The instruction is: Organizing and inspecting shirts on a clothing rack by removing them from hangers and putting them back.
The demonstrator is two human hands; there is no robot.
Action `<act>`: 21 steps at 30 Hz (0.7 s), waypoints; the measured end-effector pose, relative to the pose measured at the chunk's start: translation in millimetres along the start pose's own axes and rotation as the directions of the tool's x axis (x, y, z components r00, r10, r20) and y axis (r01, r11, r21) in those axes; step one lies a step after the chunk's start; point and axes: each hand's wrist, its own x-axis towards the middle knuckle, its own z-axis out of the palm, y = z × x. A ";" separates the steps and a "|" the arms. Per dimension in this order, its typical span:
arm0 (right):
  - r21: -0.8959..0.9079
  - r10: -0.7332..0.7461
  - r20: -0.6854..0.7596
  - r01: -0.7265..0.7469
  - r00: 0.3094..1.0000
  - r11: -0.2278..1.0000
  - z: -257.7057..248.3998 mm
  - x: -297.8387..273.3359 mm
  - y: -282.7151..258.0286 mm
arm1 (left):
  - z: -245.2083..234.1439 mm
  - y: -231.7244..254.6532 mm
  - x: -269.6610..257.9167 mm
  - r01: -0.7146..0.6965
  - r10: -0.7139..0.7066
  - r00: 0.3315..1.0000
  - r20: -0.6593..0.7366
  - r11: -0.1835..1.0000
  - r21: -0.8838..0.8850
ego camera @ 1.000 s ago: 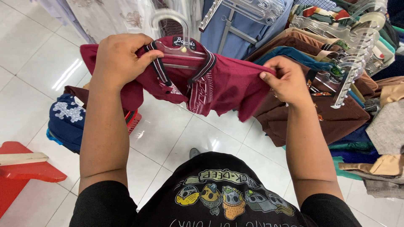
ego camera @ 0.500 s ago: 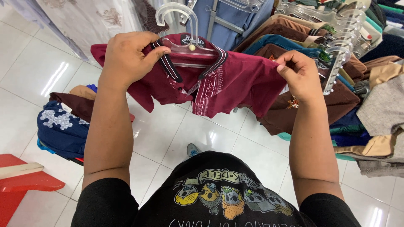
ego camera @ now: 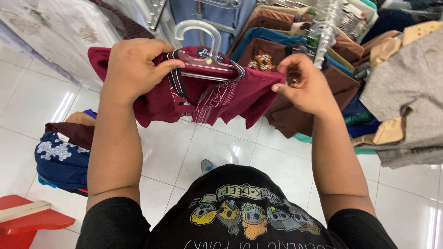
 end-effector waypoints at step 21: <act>0.252 0.118 -0.285 -0.044 0.951 0.967 -145.8 -166.3 121.4 | 81.9 197.9 43.7 -0.051 0.069 0.993 0.099 0.983 -0.175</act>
